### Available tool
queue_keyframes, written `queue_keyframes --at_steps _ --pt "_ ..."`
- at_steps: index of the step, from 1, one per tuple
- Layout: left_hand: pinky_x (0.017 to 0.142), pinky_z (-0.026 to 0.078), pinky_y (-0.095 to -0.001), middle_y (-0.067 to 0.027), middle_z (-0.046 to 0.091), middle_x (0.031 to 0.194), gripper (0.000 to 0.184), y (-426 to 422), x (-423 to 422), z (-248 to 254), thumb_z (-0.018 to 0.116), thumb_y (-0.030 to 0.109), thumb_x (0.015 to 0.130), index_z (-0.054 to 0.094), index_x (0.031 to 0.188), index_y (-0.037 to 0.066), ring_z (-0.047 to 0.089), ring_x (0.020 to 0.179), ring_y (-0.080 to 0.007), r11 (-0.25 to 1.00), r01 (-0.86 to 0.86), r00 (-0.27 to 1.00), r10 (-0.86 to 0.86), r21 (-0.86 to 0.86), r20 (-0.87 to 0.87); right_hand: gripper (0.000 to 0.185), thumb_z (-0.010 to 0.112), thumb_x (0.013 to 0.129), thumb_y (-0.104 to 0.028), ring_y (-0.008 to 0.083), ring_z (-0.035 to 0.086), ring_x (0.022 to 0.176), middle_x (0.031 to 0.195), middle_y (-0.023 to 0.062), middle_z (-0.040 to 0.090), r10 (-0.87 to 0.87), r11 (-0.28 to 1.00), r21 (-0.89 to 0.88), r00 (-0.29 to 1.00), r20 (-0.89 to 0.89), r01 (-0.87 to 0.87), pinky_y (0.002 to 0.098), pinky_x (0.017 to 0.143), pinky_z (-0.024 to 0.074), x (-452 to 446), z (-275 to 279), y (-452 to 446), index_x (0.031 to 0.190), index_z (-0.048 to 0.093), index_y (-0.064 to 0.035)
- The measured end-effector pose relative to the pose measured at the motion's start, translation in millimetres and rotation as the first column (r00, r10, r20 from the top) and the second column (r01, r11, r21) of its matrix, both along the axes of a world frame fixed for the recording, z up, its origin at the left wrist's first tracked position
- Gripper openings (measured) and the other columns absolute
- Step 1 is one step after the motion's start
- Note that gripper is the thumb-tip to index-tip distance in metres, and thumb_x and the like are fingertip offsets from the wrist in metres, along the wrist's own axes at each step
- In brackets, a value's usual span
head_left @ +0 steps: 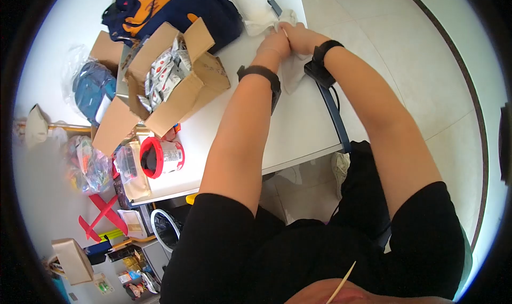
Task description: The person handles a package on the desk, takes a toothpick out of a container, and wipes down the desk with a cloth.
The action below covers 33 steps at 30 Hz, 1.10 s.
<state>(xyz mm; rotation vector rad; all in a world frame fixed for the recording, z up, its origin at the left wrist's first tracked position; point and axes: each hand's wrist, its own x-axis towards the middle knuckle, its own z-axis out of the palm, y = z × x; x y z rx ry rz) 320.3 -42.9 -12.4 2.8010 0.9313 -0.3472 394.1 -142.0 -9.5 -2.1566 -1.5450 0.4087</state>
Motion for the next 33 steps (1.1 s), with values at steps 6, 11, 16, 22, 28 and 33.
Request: queue_keyframes --at_steps 6,11,16,22,28,33 --pt "0.104 0.032 -0.0407 -0.0166 0.014 0.148 0.068 -24 -27 -11 0.048 0.016 0.084 0.014 0.143 0.009 0.028 0.132 -0.0332 0.997 -0.013 0.999 0.017 -0.075 0.051 0.055 0.055 0.084 -0.020 0.0483 0.042 0.114 0.135 0.0334 0.023 -0.013 0.992 -0.129 0.996 -0.090 0.001 0.0457 0.095 0.0391 -40 46 -46 0.134 0.031 -0.0209" --pt "0.105 0.031 -0.0405 -0.0156 0.012 0.149 0.072 -70 -53 -14 0.049 0.012 0.083 0.010 0.144 0.010 0.025 0.133 -0.0334 1.000 0.018 0.999 -0.019 -0.025 -0.047 0.066 0.057 0.083 -0.022 0.0489 0.040 0.116 0.136 0.0323 0.020 -0.009 0.991 -0.131 0.991 -0.130 -0.008 0.0437 0.097 0.0380 -45 17 -75 0.140 0.024 -0.0219" --pt "0.105 0.029 -0.0403 -0.0147 0.010 0.149 0.076 -113 -76 -19 0.050 0.010 0.082 0.007 0.144 0.012 0.023 0.134 -0.0337 0.995 0.081 0.982 -0.071 0.050 -0.175 0.068 0.058 0.081 -0.018 0.0486 0.041 0.115 0.137 0.0331 0.018 0.016 0.988 -0.148 0.985 -0.170 -0.041 0.0425 0.097 0.0380 -85 56 -142 0.140 0.024 -0.0222" --pt "0.100 0.036 -0.0409 -0.0266 0.014 0.144 0.070 -189 -125 31 0.051 0.011 0.081 0.017 0.141 0.004 0.037 0.123 -0.0404 0.999 0.039 0.999 -0.038 -0.036 0.013 0.072 0.059 0.080 -0.016 0.0476 0.035 0.121 0.137 0.0322 0.018 0.024 0.998 -0.061 0.995 -0.101 -0.030 0.0420 0.100 0.0345 -98 12 -173 0.141 0.021 -0.0202" --pt "0.102 0.034 -0.0391 -0.0320 0.020 0.140 0.067 -216 -147 30 0.047 0.010 0.082 0.015 0.140 -0.001 0.036 0.125 -0.0392 0.991 0.133 0.991 -0.133 -0.018 -0.012 0.081 0.059 0.081 -0.019 0.0459 0.022 0.129 0.141 0.0316 0.016 0.015 0.989 0.150 0.982 -0.189 0.013 0.0397 0.107 0.0243 -118 -8 -211 0.142 0.008 -0.0059" --pt "0.103 0.030 -0.0474 -0.0300 0.021 0.141 0.069 -216 -168 -5 0.048 0.010 0.078 0.019 0.140 0.001 0.026 0.128 -0.0459 0.952 0.302 0.922 -0.278 -0.052 0.268 0.085 0.058 0.082 -0.025 0.0354 0.017 0.134 0.144 0.0281 0.014 0.149 0.905 0.425 0.908 -0.391 0.034 0.0351 0.109 0.0168 -124 -34 -249 0.142 0.003 -0.0004"
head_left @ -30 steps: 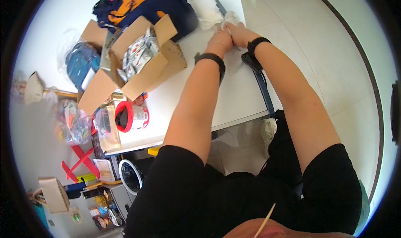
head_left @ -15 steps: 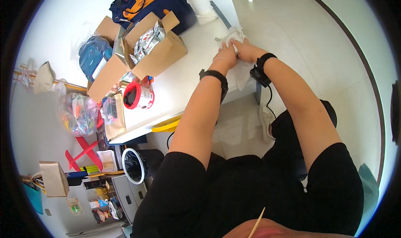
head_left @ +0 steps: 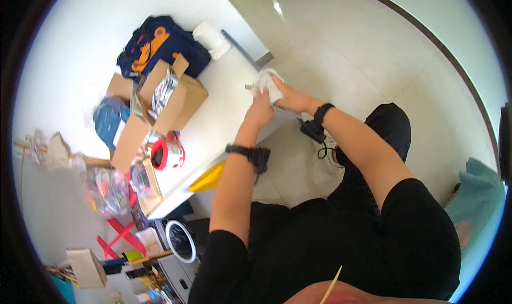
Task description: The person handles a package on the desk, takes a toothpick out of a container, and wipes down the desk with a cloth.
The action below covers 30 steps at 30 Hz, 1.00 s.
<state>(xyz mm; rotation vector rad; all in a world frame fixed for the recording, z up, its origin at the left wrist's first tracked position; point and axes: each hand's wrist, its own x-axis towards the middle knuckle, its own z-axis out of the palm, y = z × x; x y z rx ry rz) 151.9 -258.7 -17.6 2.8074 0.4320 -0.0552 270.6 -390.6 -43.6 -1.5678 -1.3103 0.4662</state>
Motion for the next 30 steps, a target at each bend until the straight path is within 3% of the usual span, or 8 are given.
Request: queue_keyframes --at_steps 2,6,9,13,17,20,22,30 --pt "0.104 0.027 -0.0487 -0.0298 0.022 0.141 0.070 -19 -3 5 0.049 0.012 0.078 0.019 0.140 0.001 0.024 0.128 -0.0485 1.000 -0.021 1.000 0.021 0.008 0.009 0.086 0.058 0.082 -0.027 0.0281 0.017 0.135 0.147 0.0221 0.014 0.073 0.995 -0.037 0.911 -0.406 -0.096 0.0327 0.108 0.0167 -4 -12 -15 0.144 0.004 -0.0037" --pt "0.103 0.022 -0.0535 -0.0288 0.019 0.142 0.073 -29 -5 -3 0.053 0.020 0.077 0.020 0.140 0.002 0.017 0.128 -0.0532 0.997 -0.071 0.984 0.073 -0.019 0.161 0.090 0.062 0.078 -0.039 0.0277 0.024 0.131 0.146 0.0191 0.018 0.132 0.986 0.023 0.685 -0.717 -0.166 0.0319 0.104 0.0231 -4 -12 -25 0.145 0.009 -0.0120" --pt "0.102 0.021 -0.0569 -0.0279 0.016 0.143 0.074 -36 0 2 0.054 0.022 0.076 0.021 0.140 0.006 0.015 0.129 -0.0521 0.997 -0.075 0.980 0.074 -0.001 0.184 0.087 0.061 0.080 -0.039 0.0255 0.028 0.129 0.145 0.0154 0.022 0.106 0.967 -0.045 0.551 -0.827 -0.252 0.0311 0.104 0.0245 7 -18 -25 0.145 0.009 -0.0148" --pt "0.106 0.015 -0.0546 -0.0264 0.022 0.142 0.061 -53 18 37 0.052 0.023 0.079 0.035 0.135 0.008 0.018 0.131 -0.0461 0.992 -0.122 0.989 0.118 0.044 0.095 0.079 0.057 0.085 -0.038 0.0155 0.037 0.122 0.143 0.0070 0.027 0.294 0.933 0.205 0.297 -0.908 -0.297 0.0305 0.099 0.0333 17 -39 -10 0.145 0.010 -0.0195" --pt "0.103 0.018 -0.0593 -0.0222 0.026 0.142 0.052 -54 54 55 0.051 0.029 0.079 0.047 0.128 0.010 0.021 0.131 -0.0445 0.977 -0.109 0.993 0.116 0.183 -0.031 0.067 0.051 0.088 -0.042 0.0146 0.042 0.118 0.137 0.0063 0.039 0.243 0.945 0.173 0.242 -0.939 -0.276 0.0312 0.097 0.0364 22 -41 0 0.142 0.022 -0.0133" --pt "0.103 0.016 -0.0580 -0.0182 0.035 0.139 0.047 -58 87 51 0.049 0.034 0.081 0.054 0.122 0.010 0.023 0.131 -0.0428 0.888 -0.070 0.949 0.199 0.454 -0.243 0.058 0.049 0.090 -0.042 0.0160 0.046 0.114 0.131 0.0080 0.046 0.073 0.967 -0.001 0.279 -0.957 -0.255 0.0326 0.095 0.0384 25 -54 10 0.135 0.037 -0.0070" --pt "0.104 0.014 -0.0557 -0.0156 0.044 0.134 0.045 -68 104 37 0.047 0.034 0.084 0.055 0.122 0.011 0.029 0.129 -0.0390 0.685 0.116 0.888 0.254 0.720 -0.384 0.052 0.049 0.089 -0.038 0.0166 0.047 0.112 0.127 0.0104 0.049 0.050 0.977 -0.027 0.352 -0.935 -0.213 0.0333 0.093 0.0390 24 -77 17 0.128 0.043 -0.0038" --pt "0.104 0.014 -0.0515 -0.0101 0.051 0.128 0.038 -96 100 -60 0.045 0.030 0.088 0.059 0.118 0.011 0.042 0.123 -0.0282 0.433 0.497 0.772 0.175 0.752 -0.611 0.041 0.051 0.087 -0.031 0.0205 0.049 0.107 0.120 0.0140 0.053 -0.202 0.973 -0.227 0.657 -0.726 0.048 0.0352 0.090 0.0396 -14 -117 -1 0.115 0.051 -0.0009"
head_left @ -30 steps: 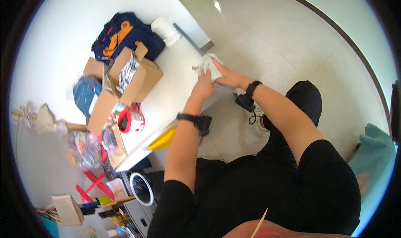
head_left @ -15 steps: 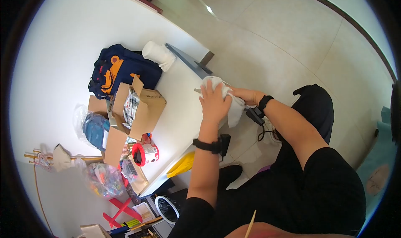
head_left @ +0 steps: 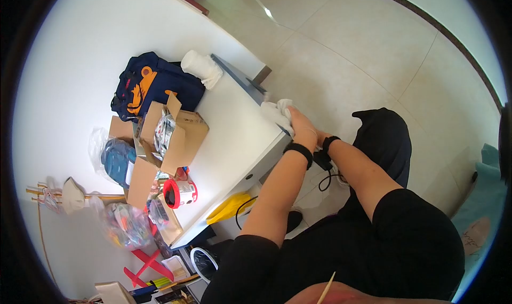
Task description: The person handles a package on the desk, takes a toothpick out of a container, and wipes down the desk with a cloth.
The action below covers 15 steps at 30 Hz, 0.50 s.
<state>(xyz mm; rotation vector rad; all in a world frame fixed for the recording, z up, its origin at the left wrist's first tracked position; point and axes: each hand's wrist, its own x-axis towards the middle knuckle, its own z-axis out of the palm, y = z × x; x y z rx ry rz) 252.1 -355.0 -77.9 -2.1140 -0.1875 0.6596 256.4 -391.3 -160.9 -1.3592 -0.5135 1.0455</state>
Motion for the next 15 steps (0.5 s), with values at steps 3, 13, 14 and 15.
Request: queue_keyframes --at_steps 3,13,14,15 --pt "0.102 0.018 -0.0488 -0.0062 0.058 0.119 0.032 -20 -13 11 0.048 0.027 0.086 0.064 0.110 0.013 0.046 0.118 -0.0266 0.997 0.020 0.992 -0.029 -0.072 -0.126 0.038 0.052 0.086 -0.029 0.0219 0.049 0.106 0.118 0.0145 0.053 -0.056 0.998 -0.024 0.997 0.060 0.057 0.0357 0.090 0.0396 -10 -2 -15 0.113 0.052 -0.0010" --pt "0.096 0.024 -0.0414 -0.0056 0.059 0.113 0.027 -13 -62 43 0.052 0.020 0.079 0.068 0.098 0.011 0.044 0.113 -0.0243 0.916 0.330 0.894 -0.225 -0.229 0.387 0.029 0.054 0.084 -0.022 0.0264 0.050 0.102 0.112 0.0162 0.055 -0.427 0.903 0.161 0.871 0.242 0.398 0.0374 0.088 0.0395 -27 38 -15 0.103 0.054 -0.0013" --pt "0.095 0.025 -0.0412 -0.0062 0.058 0.114 0.027 -12 -65 44 0.051 0.019 0.079 0.068 0.098 0.010 0.043 0.113 -0.0245 0.898 0.382 0.850 -0.248 -0.220 0.465 0.028 0.054 0.083 -0.022 0.0269 0.051 0.102 0.111 0.0164 0.055 -0.473 0.880 0.200 0.840 0.266 0.432 0.0376 0.088 0.0395 -31 44 -13 0.103 0.055 -0.0013" --pt "0.095 0.025 -0.0412 -0.0062 0.058 0.114 0.027 -11 -70 50 0.051 0.019 0.079 0.068 0.098 0.010 0.043 0.113 -0.0245 0.896 0.380 0.853 -0.243 -0.229 0.462 0.027 0.054 0.083 -0.021 0.0274 0.051 0.102 0.111 0.0166 0.055 -0.517 0.854 0.243 0.805 0.291 0.461 0.0378 0.088 0.0395 -34 51 -11 0.102 0.055 -0.0013"
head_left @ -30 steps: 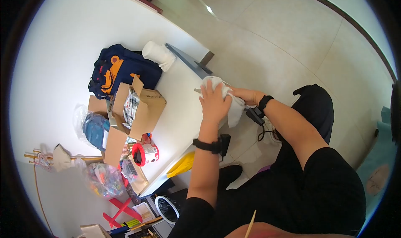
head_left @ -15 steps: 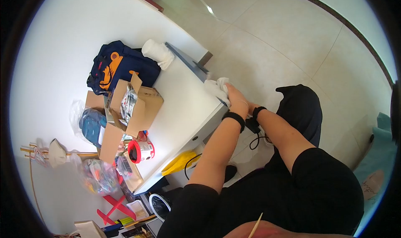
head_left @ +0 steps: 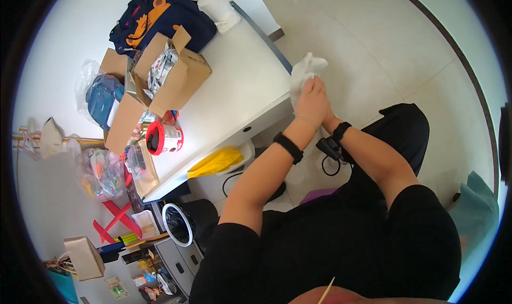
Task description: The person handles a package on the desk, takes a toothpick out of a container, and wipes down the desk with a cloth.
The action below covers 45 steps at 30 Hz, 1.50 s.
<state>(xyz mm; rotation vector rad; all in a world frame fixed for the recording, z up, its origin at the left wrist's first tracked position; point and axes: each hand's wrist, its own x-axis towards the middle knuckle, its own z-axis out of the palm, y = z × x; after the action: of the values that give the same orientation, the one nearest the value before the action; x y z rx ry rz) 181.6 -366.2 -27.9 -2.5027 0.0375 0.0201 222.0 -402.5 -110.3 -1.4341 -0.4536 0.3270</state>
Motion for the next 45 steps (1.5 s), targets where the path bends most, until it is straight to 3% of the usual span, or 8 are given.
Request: queue_keyframes --at_steps 9,12,20,25,32,36,39,45 --pt "0.078 0.044 -0.0408 -0.0129 0.055 0.107 0.023 41 -114 11 0.060 0.010 0.077 0.059 0.100 0.010 0.051 0.099 -0.0330 0.746 0.063 0.771 0.385 -0.663 0.507 0.018 0.058 0.075 -0.013 0.0327 0.050 0.097 0.103 0.0135 0.056 -0.155 0.984 0.003 0.860 0.485 0.176 0.0392 0.084 0.0403 -42 80 -4 0.091 0.056 -0.0066" --pt "0.075 0.046 -0.0412 -0.0156 0.056 0.108 0.026 45 -144 -36 0.061 0.006 0.076 0.058 0.103 0.008 0.051 0.102 -0.0338 0.739 0.053 0.726 0.434 -0.672 0.534 0.035 0.063 0.066 -0.005 0.0310 0.046 0.100 0.103 0.0111 0.051 0.059 0.997 -0.023 0.491 0.869 -0.079 0.0373 0.090 0.0389 -67 37 5 0.099 0.055 -0.0112" --pt "0.095 0.037 -0.0437 -0.0256 0.046 0.124 0.055 57 -191 -133 0.063 0.017 0.076 0.044 0.125 -0.002 0.043 0.115 -0.0408 0.552 -0.507 0.786 0.611 -0.662 -0.093 0.024 0.052 0.073 -0.004 0.0304 0.048 0.100 0.102 0.0092 0.053 0.620 0.779 -0.565 0.199 0.759 -0.271 0.0402 0.090 0.0409 -66 -72 23 0.097 0.055 -0.0085" --pt "0.099 0.034 -0.0412 -0.0268 0.039 0.131 0.064 82 -165 -128 0.060 0.012 0.076 0.033 0.132 -0.005 0.038 0.121 -0.0386 0.063 -0.280 0.678 0.719 -0.958 -0.151 0.029 0.053 0.076 -0.008 0.0323 0.049 0.103 0.111 0.0113 0.054 0.601 0.781 -0.606 0.445 0.664 -0.150 0.0383 0.087 0.0430 -60 -79 33 0.104 0.059 -0.0101" --pt "0.099 0.034 -0.0376 -0.0193 0.043 0.129 0.069 43 -146 -89 0.053 0.009 0.076 0.026 0.138 0.003 0.045 0.114 -0.0354 -0.704 0.065 0.453 0.652 -0.707 -0.607 0.032 0.058 0.069 -0.009 0.0354 0.052 0.097 0.100 0.0182 0.058 0.599 0.789 -0.447 0.692 0.403 -0.422 0.0426 0.086 0.0423 -86 -34 -14 0.100 0.059 -0.0071" --pt "0.097 0.037 -0.0435 -0.0164 0.044 0.130 0.058 36 -158 -113 0.051 0.019 0.081 0.033 0.135 0.007 0.047 0.111 -0.0327 -0.864 0.265 0.635 0.491 -0.429 -0.596 0.034 0.056 0.063 -0.002 0.0358 0.051 0.088 0.090 0.0140 0.057 0.377 0.926 -0.236 0.775 0.507 -0.296 0.0396 0.078 0.0441 -82 19 -51 0.097 0.060 -0.0083" --pt "0.090 0.042 -0.0492 -0.0079 0.046 0.125 0.050 23 -155 -88 0.046 0.039 0.089 0.036 0.132 0.014 0.047 0.114 -0.0255 -0.999 0.036 0.727 0.021 0.007 -0.687 0.040 0.058 0.068 -0.002 0.0359 0.050 0.094 0.099 0.0156 0.055 0.261 0.965 -0.168 0.738 0.623 -0.200 0.0395 0.081 0.0427 -70 49 -61 0.107 0.055 -0.0071" --pt "0.097 0.036 -0.0467 -0.0074 0.051 0.122 0.050 6 -109 -4 0.051 0.032 0.088 0.039 0.131 0.009 0.047 0.111 -0.0256 -0.981 0.130 0.848 0.184 -0.141 -0.497 0.058 0.068 0.074 -0.017 0.0375 0.044 0.108 0.120 0.0189 0.046 -0.066 0.995 -0.007 0.682 0.728 0.104 0.0407 0.094 0.0365 -25 76 -31 0.125 0.043 -0.0054"
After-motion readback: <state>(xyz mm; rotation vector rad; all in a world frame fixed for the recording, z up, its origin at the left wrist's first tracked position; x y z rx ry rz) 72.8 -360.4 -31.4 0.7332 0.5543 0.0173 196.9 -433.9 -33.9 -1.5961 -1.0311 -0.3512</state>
